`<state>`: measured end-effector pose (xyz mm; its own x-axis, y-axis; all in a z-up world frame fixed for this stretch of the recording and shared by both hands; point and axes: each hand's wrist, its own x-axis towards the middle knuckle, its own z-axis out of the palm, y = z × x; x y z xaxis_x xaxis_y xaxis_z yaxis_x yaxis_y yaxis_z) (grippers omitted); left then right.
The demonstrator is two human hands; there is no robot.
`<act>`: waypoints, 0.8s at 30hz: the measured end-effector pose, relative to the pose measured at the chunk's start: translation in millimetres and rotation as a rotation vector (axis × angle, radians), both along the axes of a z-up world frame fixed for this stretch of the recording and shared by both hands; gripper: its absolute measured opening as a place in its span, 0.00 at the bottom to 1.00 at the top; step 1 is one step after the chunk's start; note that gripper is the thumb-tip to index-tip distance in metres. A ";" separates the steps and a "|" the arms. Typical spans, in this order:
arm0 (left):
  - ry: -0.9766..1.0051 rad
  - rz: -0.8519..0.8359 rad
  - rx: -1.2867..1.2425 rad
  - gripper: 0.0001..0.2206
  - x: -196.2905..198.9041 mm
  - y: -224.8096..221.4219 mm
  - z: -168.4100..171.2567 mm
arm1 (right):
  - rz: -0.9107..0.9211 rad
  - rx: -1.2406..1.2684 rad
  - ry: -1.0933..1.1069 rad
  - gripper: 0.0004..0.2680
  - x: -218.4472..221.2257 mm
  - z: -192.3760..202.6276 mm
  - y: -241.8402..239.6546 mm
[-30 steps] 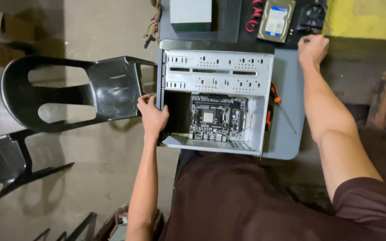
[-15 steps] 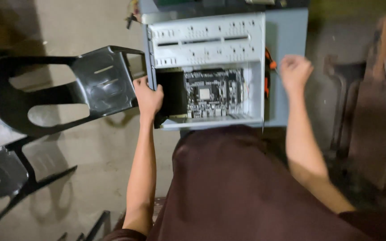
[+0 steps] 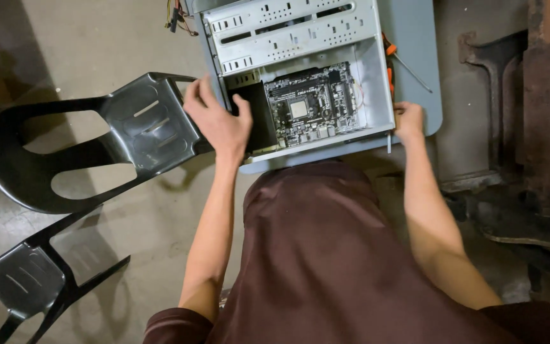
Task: A person disassembles a desktop computer by removing motherboard screws and the CPU fan, then cleans the parts with a brush.
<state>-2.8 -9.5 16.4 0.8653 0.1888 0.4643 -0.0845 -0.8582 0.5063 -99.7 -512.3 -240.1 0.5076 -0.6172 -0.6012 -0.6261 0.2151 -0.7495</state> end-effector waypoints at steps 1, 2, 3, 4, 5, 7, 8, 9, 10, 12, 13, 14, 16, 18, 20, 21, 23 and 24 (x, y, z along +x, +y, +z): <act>-0.077 -0.069 0.043 0.34 0.7 -2.8 -7.8 | 0.208 -0.150 -0.002 0.08 -3.8 17.0 3.3; -0.154 -0.138 0.086 0.32 2.4 -6.0 -15.7 | 0.417 -0.300 -0.005 0.08 -6.6 34.1 6.2; -0.150 -0.134 0.086 0.32 -1.4 -18.6 -9.8 | 0.422 -0.299 -0.002 0.08 -14.2 42.7 1.3; -0.109 -0.216 -0.029 0.24 -4.5 -31.6 -4.0 | 0.374 -0.208 -0.037 0.10 -21.1 51.3 -4.2; -0.069 -0.295 -0.143 0.18 -7.3 -44.1 2.0 | 0.327 -0.115 -0.073 0.12 -26.9 59.3 -8.9; 0.076 -0.395 -0.297 0.12 -8.3 -60.3 32.2 | 0.348 -0.178 -0.111 0.08 -40.3 137.5 -8.5; 0.217 -0.501 -0.452 0.09 -7.1 -70.5 47.3 | 0.360 -0.245 -0.152 0.06 -45.2 177.3 -10.7; 0.215 -0.493 -0.454 0.09 -0.9 -81.3 70.2 | 0.369 -0.246 -0.153 0.06 -39.2 217.6 0.5; 0.280 -0.605 -0.527 0.10 5.5 -92.2 92.6 | 0.402 -0.274 -0.298 0.03 -33.4 257.3 11.6; 0.355 -0.712 -0.606 0.14 14.9 -113.2 137.0 | 0.438 -0.299 -0.430 0.02 -14.2 326.4 48.8; 0.384 -0.891 -0.632 0.20 19.8 -123.3 159.2 | 0.466 -0.319 -0.490 0.05 2.5 354.4 74.8; 0.413 -1.071 -0.657 0.28 24.6 -133.5 181.3 | 0.493 -0.338 -0.549 0.08 19.0 382.1 100.8; 0.337 -1.149 -0.595 0.23 38.8 -153.5 181.8 | 0.571 -0.388 -0.626 0.07 36.6 363.0 116.3; 0.251 -1.227 -0.519 0.23 45.5 -165.9 164.6 | 0.646 -0.434 -0.717 0.07 52.8 353.3 120.8; 0.264 -1.145 -0.586 0.19 44.4 -170.1 127.9 | 0.872 -0.374 -0.692 0.05 65.9 353.4 114.9; 0.265 -1.141 -0.587 0.19 42.1 -170.5 119.3 | 0.875 -0.371 -0.691 0.05 67.8 370.9 112.6; 0.355 -1.096 -0.696 0.16 36.5 -169.8 100.6 | 0.878 -0.345 -0.667 0.13 72.0 404.0 109.2; 0.357 -1.089 -0.697 0.16 34.2 -173.7 92.1 | 0.884 -0.340 -0.665 0.13 73.1 411.1 110.1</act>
<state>31.4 -183.1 108.5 0.7780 -0.5660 0.2725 -0.3270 0.0054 0.9450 -26.7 -402.2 170.9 0.9966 0.0324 0.0757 0.0823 -0.3769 -0.9226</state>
